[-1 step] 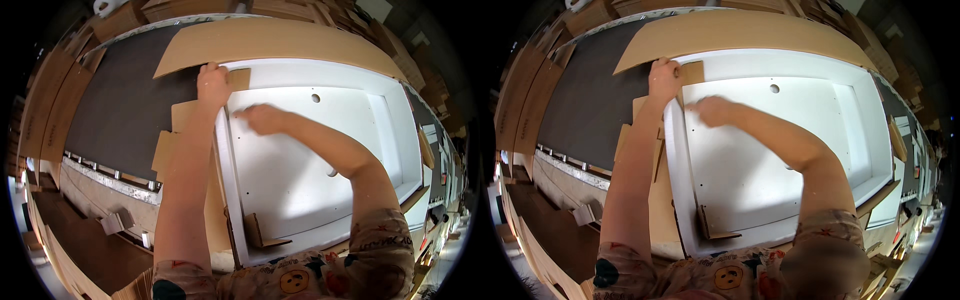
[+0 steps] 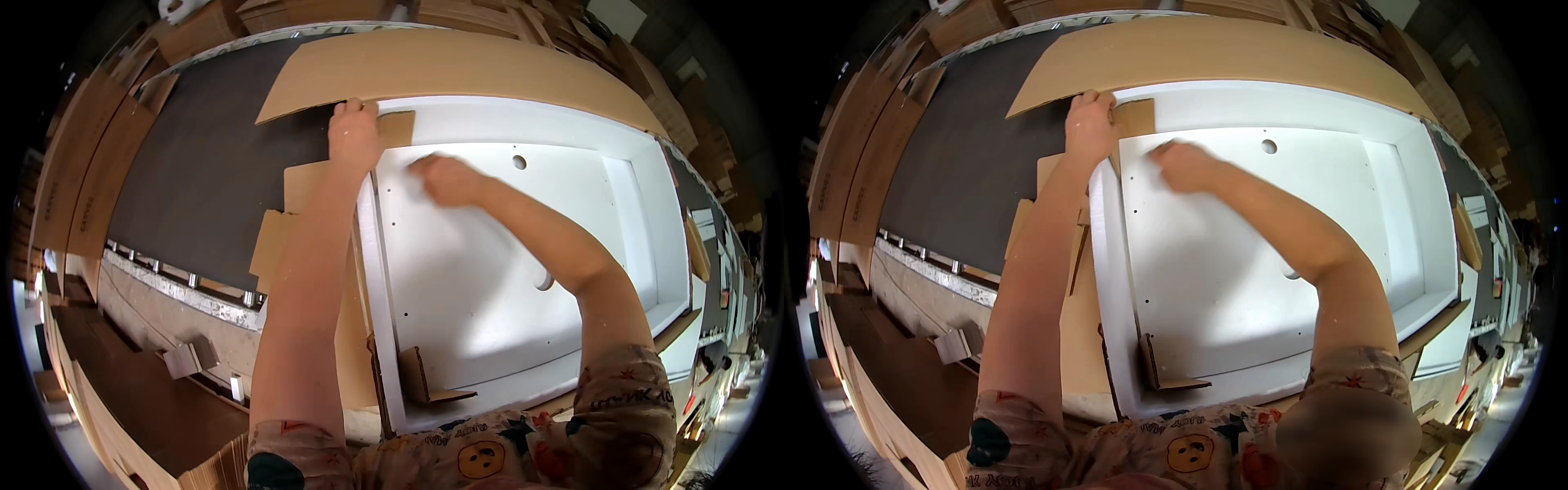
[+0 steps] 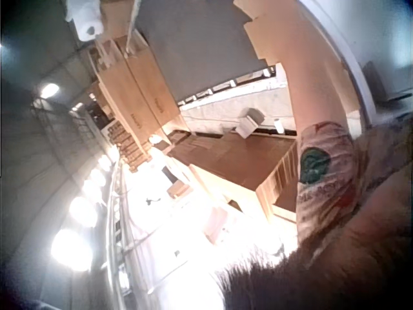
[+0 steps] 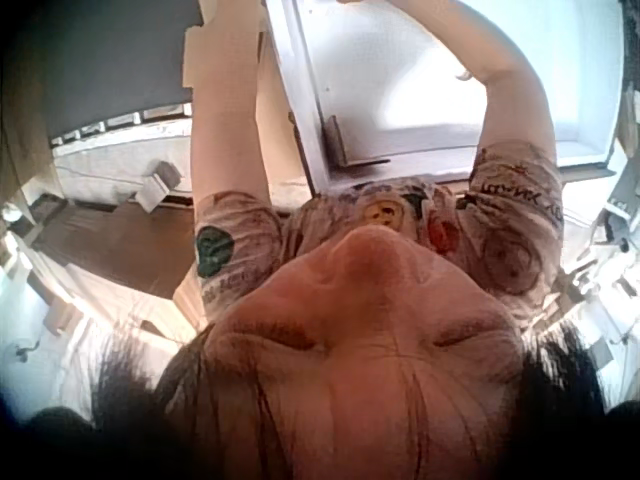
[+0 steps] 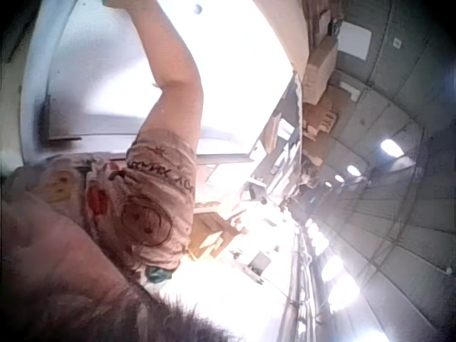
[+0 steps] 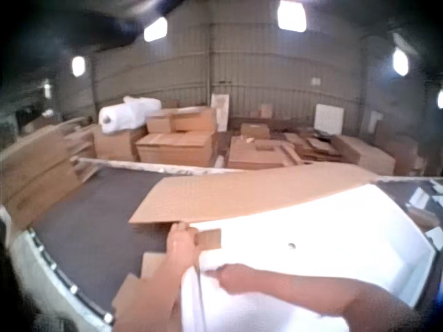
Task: The person places cardboard pieces and white foam sheets into a white sink basin to protect it. They then walk to a pile of debris, gather more foam sheets, and return to place them inside the sink.
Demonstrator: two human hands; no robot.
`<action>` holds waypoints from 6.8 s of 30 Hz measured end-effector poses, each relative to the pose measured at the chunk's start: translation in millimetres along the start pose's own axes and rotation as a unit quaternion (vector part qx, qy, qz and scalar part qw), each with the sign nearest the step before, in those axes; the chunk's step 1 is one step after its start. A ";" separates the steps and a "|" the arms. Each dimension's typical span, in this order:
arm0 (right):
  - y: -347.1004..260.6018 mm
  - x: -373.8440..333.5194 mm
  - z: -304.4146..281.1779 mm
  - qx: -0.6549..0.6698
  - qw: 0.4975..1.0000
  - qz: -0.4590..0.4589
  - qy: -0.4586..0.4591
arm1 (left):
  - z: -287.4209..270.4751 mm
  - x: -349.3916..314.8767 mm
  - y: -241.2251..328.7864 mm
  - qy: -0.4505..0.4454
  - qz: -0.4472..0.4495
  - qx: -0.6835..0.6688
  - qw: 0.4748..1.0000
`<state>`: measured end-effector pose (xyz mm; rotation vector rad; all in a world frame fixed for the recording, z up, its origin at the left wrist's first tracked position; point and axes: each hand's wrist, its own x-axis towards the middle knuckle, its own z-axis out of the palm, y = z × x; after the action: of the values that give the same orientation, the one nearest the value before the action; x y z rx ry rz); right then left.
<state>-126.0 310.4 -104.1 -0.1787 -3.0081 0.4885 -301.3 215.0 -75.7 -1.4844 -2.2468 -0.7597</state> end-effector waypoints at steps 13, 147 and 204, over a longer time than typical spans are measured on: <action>80.9 -5.7 -5.0 -0.151 0.961 0.230 -0.029 | -9.1 28.8 45.5 -0.208 -0.056 0.247 0.945; -93.0 -256.5 51.8 0.072 0.977 -0.191 -0.067 | -227.7 -251.7 192.9 -0.555 0.072 -0.070 0.826; -246.2 -198.8 23.2 0.228 0.913 -0.077 -0.330 | -187.8 -360.0 164.8 0.065 -0.298 -0.443 0.843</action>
<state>43.3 45.6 -60.9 0.3250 -3.3449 1.4644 -9.4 -111.7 -83.5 -0.8952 -2.3544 -2.2443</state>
